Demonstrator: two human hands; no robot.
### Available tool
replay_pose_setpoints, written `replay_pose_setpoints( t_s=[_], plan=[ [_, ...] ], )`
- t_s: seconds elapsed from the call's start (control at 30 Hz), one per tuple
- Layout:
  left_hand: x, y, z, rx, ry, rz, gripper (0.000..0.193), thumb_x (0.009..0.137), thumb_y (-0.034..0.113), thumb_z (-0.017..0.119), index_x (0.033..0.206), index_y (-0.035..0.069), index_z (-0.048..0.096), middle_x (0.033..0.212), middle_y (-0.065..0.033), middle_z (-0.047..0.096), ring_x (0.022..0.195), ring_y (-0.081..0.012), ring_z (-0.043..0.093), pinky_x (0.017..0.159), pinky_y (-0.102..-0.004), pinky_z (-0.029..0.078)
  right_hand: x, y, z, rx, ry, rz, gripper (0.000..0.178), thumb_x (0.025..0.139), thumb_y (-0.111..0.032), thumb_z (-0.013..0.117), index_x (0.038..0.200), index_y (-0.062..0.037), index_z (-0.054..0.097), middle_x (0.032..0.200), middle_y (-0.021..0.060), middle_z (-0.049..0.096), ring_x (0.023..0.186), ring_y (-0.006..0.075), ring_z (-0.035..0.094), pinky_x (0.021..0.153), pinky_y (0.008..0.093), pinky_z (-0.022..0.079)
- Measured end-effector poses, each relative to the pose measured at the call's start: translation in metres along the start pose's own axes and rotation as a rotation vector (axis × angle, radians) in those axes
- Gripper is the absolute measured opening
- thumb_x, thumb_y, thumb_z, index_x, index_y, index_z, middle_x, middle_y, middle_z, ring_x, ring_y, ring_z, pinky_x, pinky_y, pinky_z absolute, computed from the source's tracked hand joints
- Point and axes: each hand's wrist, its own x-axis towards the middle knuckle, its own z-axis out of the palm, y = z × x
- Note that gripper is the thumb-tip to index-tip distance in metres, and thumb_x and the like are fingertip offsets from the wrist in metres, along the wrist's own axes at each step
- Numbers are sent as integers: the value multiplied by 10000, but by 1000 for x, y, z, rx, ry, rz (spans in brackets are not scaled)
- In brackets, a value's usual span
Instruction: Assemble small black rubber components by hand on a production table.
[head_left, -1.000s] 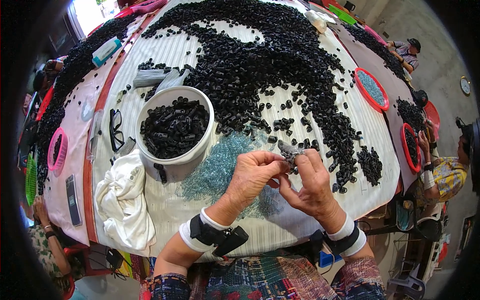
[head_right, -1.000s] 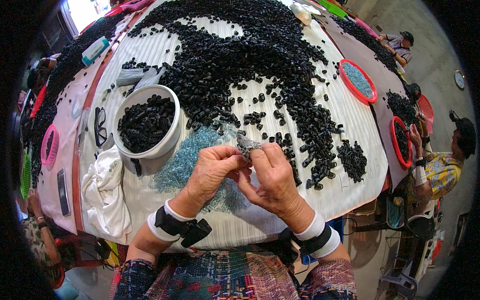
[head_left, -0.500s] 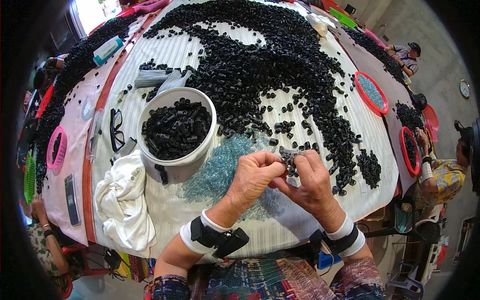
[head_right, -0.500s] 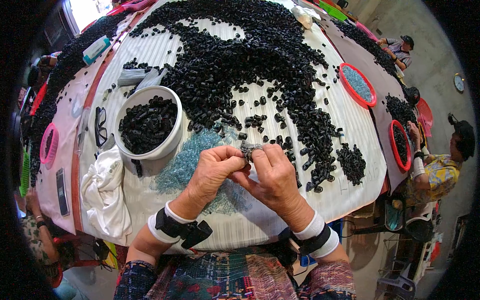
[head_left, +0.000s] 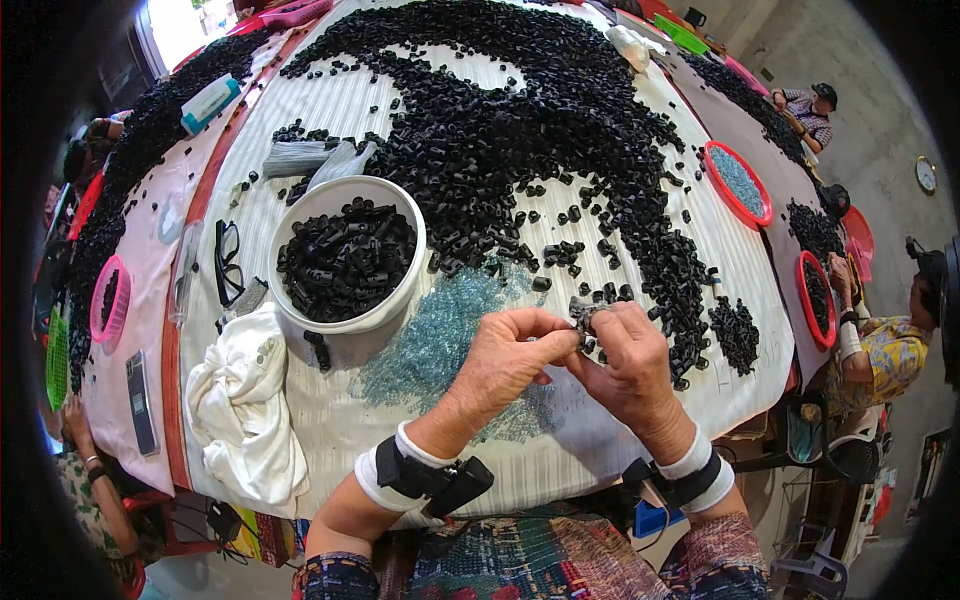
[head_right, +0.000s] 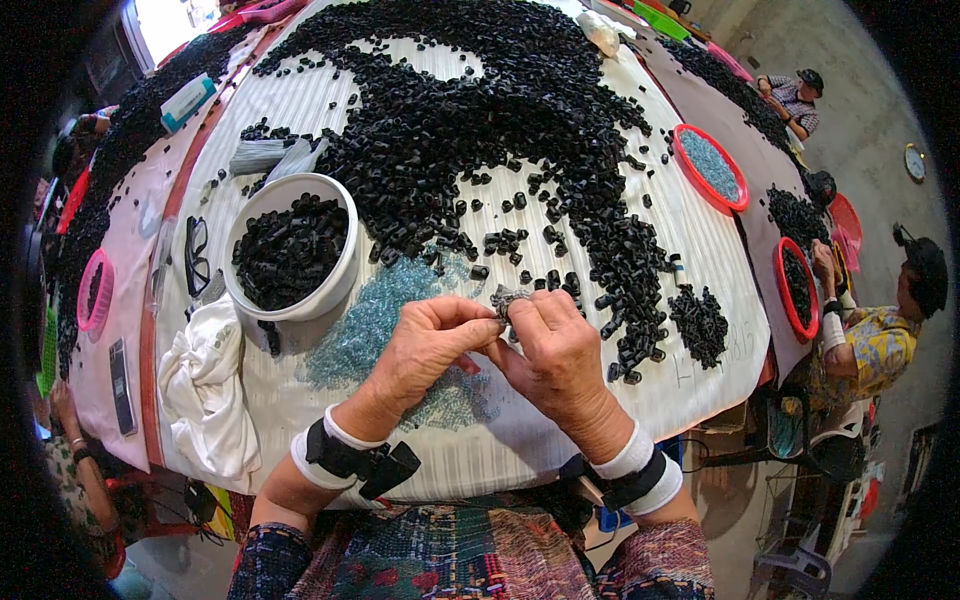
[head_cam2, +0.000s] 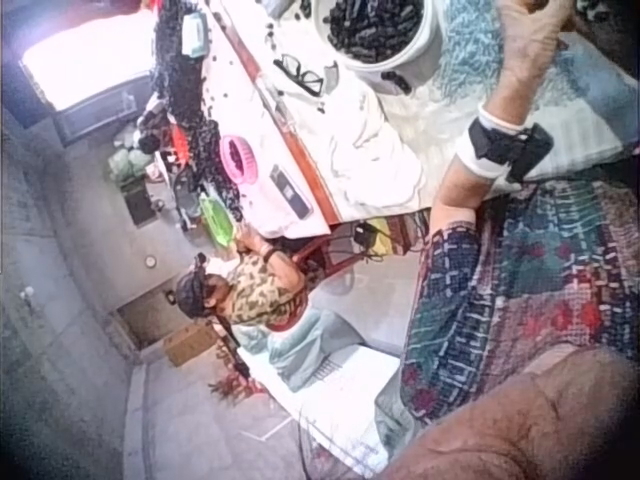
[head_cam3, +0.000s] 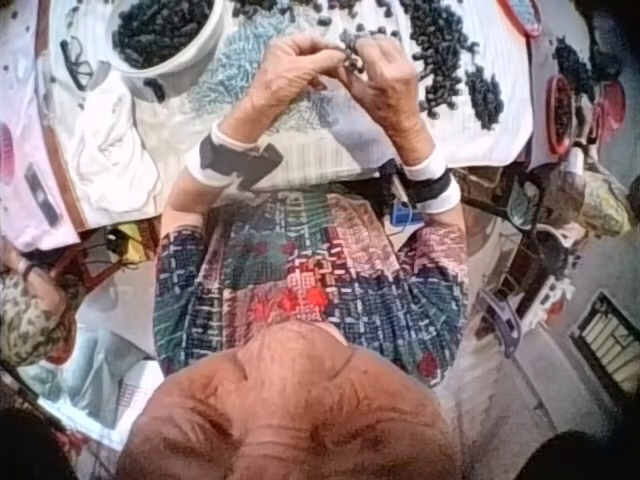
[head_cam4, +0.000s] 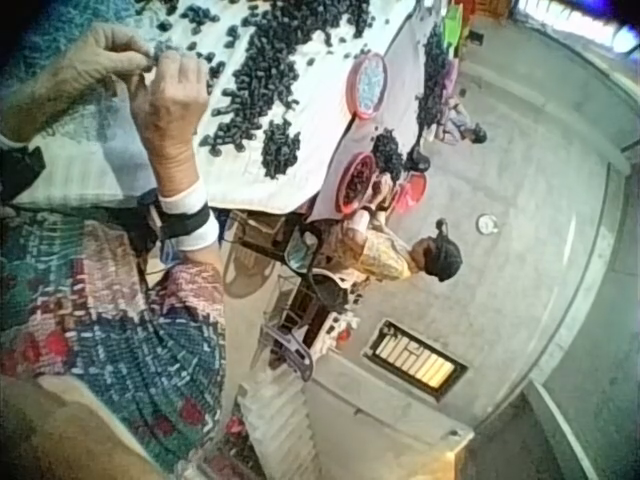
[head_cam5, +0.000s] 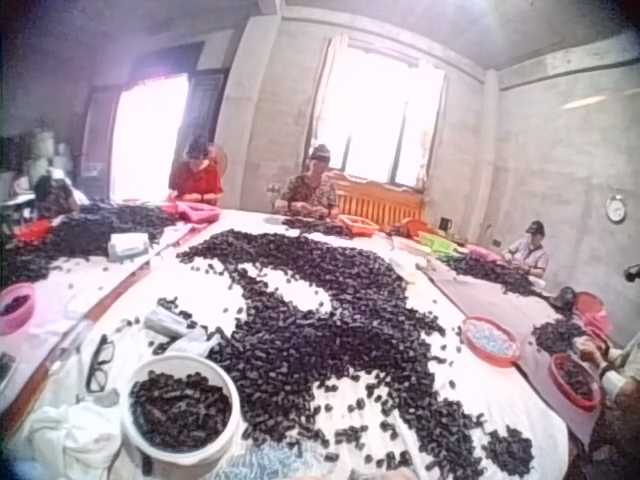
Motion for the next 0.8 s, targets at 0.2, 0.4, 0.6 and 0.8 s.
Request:
replay_pose_setpoints(
  t_s=[0.2, 0.4, 0.6, 0.8],
  plan=[
    [3, -4, -6, -5, -49, 12, 161, 835, 135, 643, 868, -22, 662, 792, -63, 668, 664, -101, 621, 558, -216, 505, -1, 1, 2, 29, 3, -20, 236, 654, -93, 740, 742, -29, 530, 706, 104, 525, 677, 278, 530, 578, 360, 453],
    [3, -5, -5, -8, -72, 17, 157, 825, 136, 649, 846, -19, 666, 749, -55, 663, 655, -99, 617, 551, -217, 498, -9, 1, 7, 53, 2, 1, 239, 663, -99, 741, 727, -29, 521, 680, 101, 499, 662, 281, 523, 557, 367, 442],
    [3, -1, -2, -33, -114, 33, 178, 844, 159, 647, 917, -3, 636, 781, -63, 668, 664, -104, 629, 538, -219, 511, -2, 6, -13, 209, -85, 26, 254, 692, -99, 720, 850, 5, 550, 749, 126, 539, 696, 288, 553, 586, 364, 466],
    [5, 18, -7, -212, 132, 330, 188, 908, 165, 562, 1019, 14, 551, 858, -126, 659, 666, -163, 660, 518, -244, 540, -9, 41, -18, 175, -30, 146, 263, 716, -41, 646, 951, 20, 546, 871, 156, 576, 835, 319, 552, 718, 374, 468]
  ],
)
